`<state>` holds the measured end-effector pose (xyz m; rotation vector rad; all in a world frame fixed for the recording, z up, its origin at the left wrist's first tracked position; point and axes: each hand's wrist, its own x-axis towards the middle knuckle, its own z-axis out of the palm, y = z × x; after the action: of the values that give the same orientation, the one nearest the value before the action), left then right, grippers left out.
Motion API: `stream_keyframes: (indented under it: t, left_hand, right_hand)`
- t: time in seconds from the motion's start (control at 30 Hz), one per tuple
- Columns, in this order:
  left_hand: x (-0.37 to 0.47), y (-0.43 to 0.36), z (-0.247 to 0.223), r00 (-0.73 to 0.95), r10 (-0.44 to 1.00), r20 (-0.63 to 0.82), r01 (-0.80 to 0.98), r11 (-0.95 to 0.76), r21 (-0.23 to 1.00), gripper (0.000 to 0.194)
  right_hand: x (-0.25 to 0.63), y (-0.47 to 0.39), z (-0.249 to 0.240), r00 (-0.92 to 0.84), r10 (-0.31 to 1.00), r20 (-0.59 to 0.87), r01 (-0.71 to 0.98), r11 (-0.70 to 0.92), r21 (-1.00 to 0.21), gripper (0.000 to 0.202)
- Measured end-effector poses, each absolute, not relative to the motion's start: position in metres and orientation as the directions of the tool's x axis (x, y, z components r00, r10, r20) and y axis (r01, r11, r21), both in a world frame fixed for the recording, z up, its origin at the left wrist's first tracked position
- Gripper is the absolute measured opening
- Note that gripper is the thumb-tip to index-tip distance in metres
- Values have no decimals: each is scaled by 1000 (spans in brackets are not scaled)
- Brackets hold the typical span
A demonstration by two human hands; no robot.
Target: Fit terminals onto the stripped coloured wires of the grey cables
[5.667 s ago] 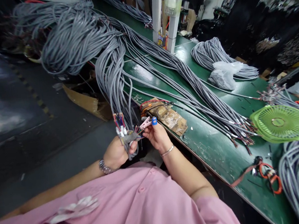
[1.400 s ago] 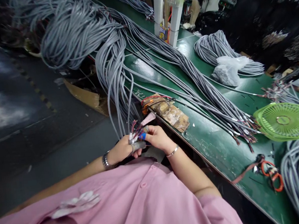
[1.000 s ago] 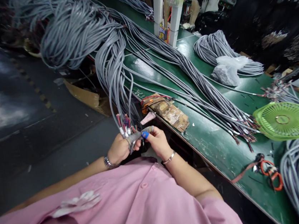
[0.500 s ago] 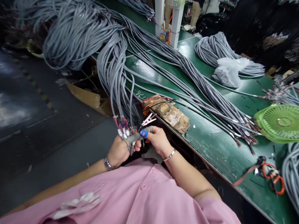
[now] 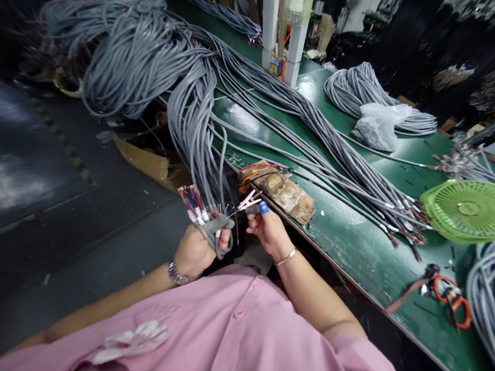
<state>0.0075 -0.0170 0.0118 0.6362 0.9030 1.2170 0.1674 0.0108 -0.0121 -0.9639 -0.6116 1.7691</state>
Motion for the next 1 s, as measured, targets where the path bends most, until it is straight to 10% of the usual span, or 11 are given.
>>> stream_keyframes:
  t: [0.33,0.57,1.0]
  left_hand:
    - [14,-9,12,153,946,-285,-492,324,808,19]
    - [16,-8,6,160,940,-303,-507,341,792,19]
    - [13,-14,8,174,938,-300,-454,346,821,23]
  right_hand:
    - [152,24,-8,102,994,-26,-258,1,-966,49]
    - [149,32,-7,-122,969,-214,-551,-246,-798,50]
    - [152,28,-6,-155,941,-301,-597,-332,-730,60]
